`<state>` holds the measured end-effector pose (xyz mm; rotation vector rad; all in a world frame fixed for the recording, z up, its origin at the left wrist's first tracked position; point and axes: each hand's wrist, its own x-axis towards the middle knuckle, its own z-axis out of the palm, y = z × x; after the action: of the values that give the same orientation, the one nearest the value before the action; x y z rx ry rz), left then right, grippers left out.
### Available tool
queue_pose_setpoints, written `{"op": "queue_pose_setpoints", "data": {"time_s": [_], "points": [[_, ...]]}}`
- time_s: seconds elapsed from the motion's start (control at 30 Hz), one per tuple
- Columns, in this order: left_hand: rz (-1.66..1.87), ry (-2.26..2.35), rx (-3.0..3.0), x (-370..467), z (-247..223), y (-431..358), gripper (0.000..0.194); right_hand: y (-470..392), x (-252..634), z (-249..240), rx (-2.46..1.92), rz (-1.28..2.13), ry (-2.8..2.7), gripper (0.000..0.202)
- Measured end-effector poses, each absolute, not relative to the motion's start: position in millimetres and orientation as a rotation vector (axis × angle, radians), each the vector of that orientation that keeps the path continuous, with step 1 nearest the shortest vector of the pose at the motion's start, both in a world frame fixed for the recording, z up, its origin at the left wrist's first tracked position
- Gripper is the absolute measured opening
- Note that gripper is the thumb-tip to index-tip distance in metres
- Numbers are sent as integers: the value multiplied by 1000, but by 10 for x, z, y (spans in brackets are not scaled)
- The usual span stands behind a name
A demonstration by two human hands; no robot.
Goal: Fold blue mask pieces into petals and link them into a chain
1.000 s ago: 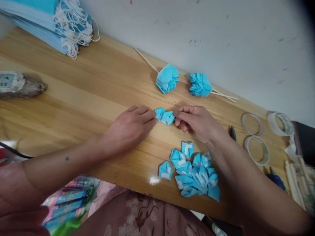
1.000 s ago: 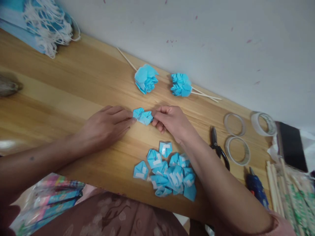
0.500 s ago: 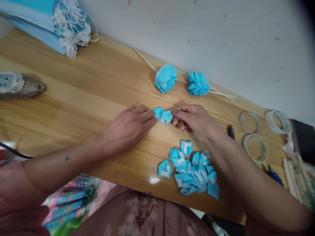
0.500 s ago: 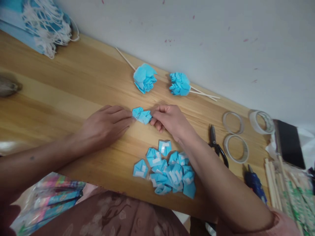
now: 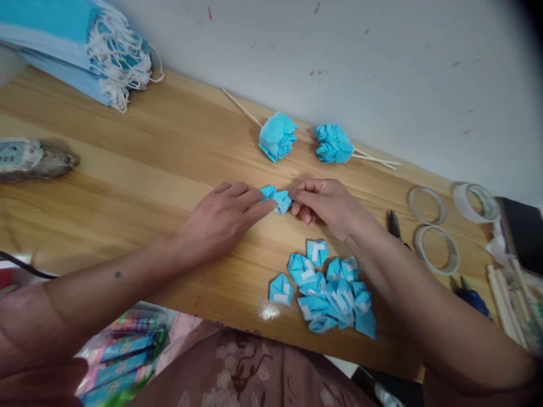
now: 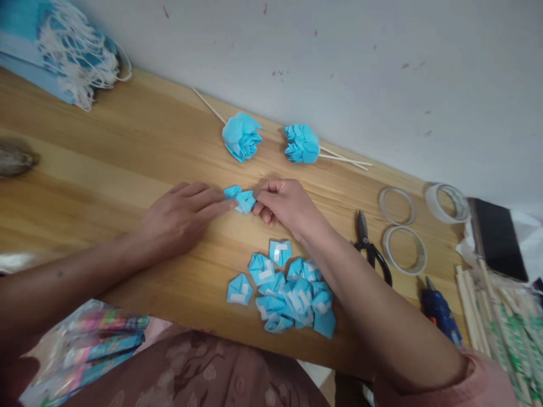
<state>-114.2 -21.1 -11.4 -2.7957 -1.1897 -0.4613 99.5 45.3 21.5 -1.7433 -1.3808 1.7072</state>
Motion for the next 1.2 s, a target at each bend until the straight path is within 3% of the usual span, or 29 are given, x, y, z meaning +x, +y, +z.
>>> {"op": "queue_pose_setpoints", "data": {"time_s": [1.2], "points": [[-415, -1153, -2791, -1148, -125, -196, 30, 443, 990, 230, -1725, 1723, -1394, 30]]}}
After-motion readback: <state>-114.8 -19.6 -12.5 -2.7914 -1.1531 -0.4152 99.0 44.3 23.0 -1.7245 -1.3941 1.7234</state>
